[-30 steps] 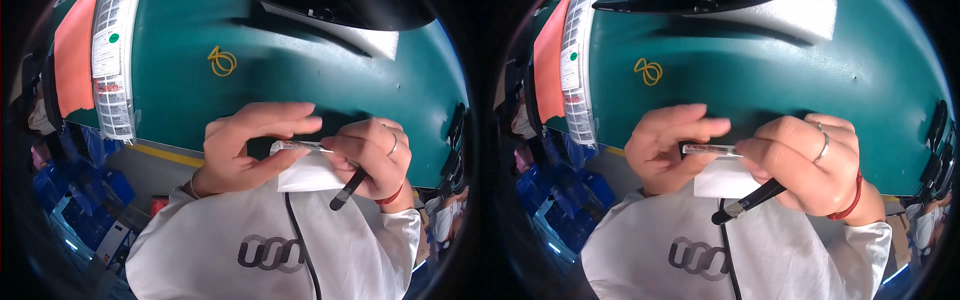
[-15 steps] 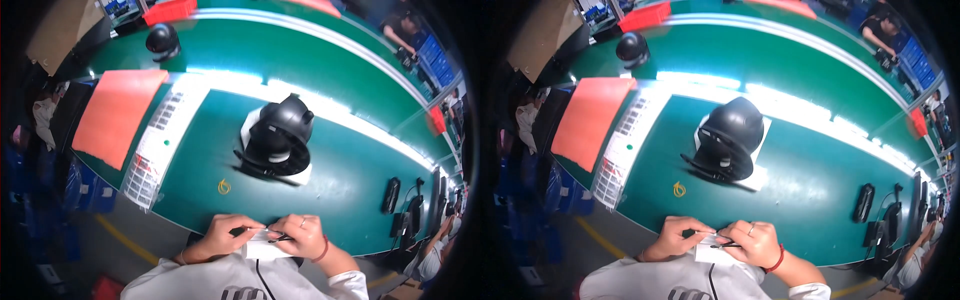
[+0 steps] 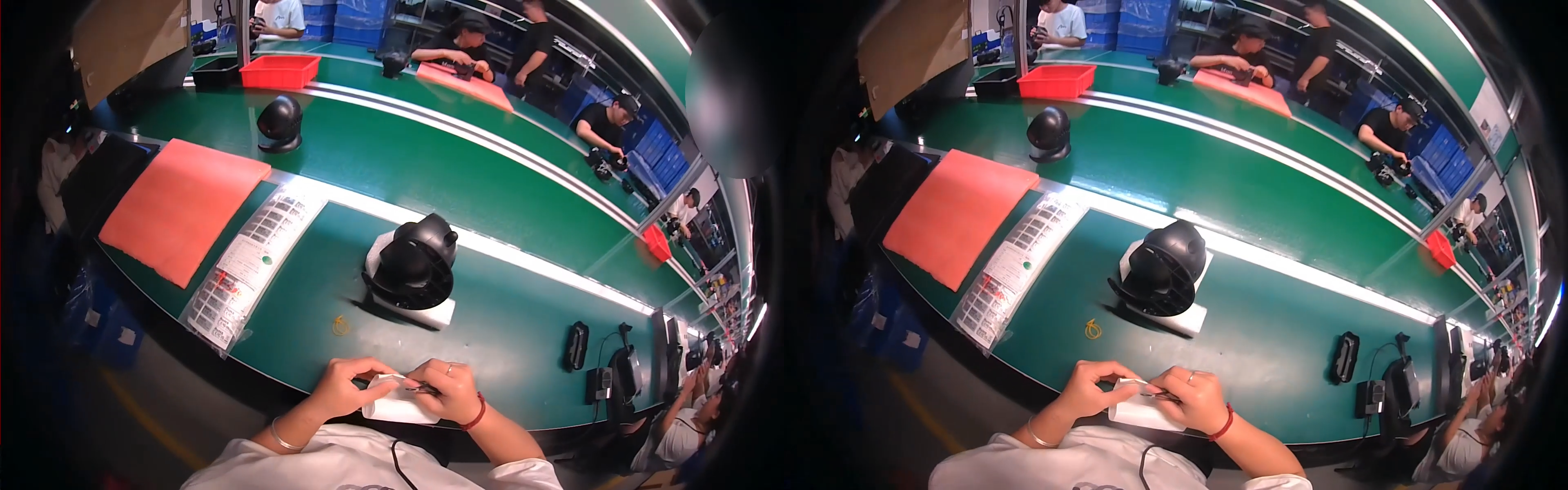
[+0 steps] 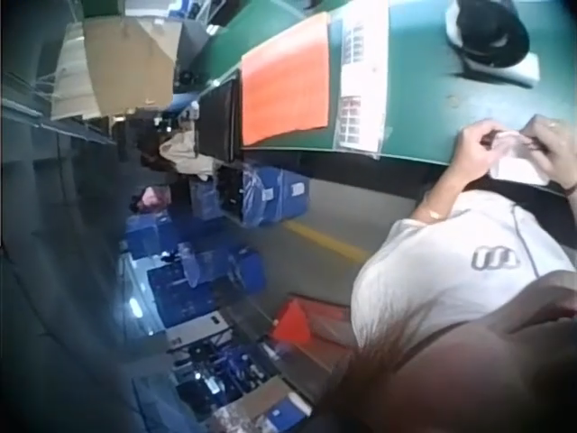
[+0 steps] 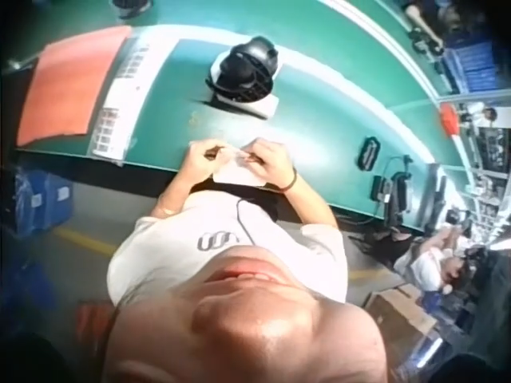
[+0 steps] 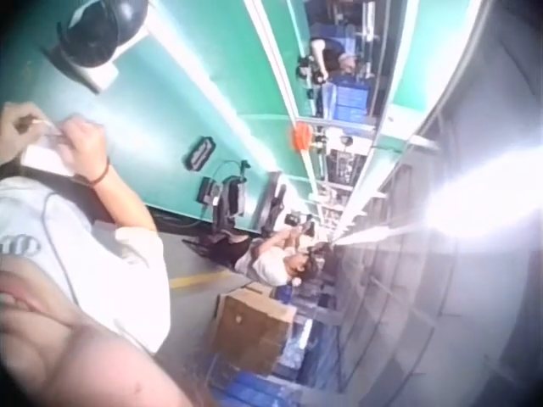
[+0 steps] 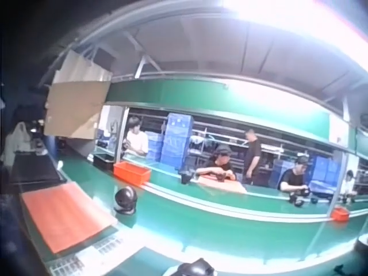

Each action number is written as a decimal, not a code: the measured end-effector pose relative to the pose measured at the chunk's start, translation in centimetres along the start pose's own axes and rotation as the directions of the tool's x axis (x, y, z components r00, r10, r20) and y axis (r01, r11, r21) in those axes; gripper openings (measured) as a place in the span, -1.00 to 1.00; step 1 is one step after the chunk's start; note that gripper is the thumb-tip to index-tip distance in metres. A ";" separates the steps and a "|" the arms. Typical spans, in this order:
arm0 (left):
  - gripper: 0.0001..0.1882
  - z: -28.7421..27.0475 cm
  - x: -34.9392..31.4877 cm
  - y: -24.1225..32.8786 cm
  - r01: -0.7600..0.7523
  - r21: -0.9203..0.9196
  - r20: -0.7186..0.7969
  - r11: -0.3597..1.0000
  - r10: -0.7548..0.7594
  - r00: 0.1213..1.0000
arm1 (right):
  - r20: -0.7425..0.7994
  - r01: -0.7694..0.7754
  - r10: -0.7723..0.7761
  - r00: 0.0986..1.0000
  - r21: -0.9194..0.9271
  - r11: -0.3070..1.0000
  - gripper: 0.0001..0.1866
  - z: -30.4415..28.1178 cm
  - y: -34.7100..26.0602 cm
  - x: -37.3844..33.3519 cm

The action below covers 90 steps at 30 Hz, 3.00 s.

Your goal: Peel small identification labels from a sheet using tweezers and apply them to black bulb components on an assembly line.

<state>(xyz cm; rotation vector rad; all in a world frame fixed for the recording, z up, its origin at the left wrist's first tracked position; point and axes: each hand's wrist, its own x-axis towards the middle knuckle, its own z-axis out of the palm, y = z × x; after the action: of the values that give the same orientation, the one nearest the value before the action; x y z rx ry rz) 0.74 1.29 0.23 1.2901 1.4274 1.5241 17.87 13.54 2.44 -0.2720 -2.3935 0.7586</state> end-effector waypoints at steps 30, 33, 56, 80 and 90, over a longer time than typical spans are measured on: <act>-0.84 0.4 -0.3 -1.4 -0.134 -0.046 -0.071 0.990 0.130 0.989 | -0.104 -0.218 0.275 0.956 0.372 0.902 -0.75 -0.8 0.4 -0.6; -0.82 0.3 -0.5 -1.4 -0.120 -0.064 -0.120 0.991 0.112 0.986 | -0.363 -0.175 0.293 0.885 0.324 0.930 -0.68 -1.1 0.7 -0.6; -0.90 -1.2 0.3 -1.7 -0.094 -0.168 -0.273 0.981 0.045 0.961 | -0.150 -0.556 0.556 0.817 0.051 0.830 -0.70 -5.4 -1.7 -6.5; -0.86 -2.7 1.8 1.3 -0.203 0.026 -0.388 0.979 0.197 0.900 | -0.299 -0.433 0.480 0.825 0.211 0.876 -0.51 -5.9 -5.3 -0.1; -0.84 -2.1 1.6 1.5 -0.283 0.073 -0.317 0.956 0.291 0.903 | -0.165 -0.071 0.065 0.984 -0.029 0.997 -0.67 -2.3 -6.3 3.2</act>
<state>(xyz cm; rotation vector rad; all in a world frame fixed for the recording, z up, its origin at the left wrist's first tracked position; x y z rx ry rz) -1.44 1.87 2.21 1.3566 1.5088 1.9988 16.62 10.61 9.18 -0.4164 -2.2530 0.6975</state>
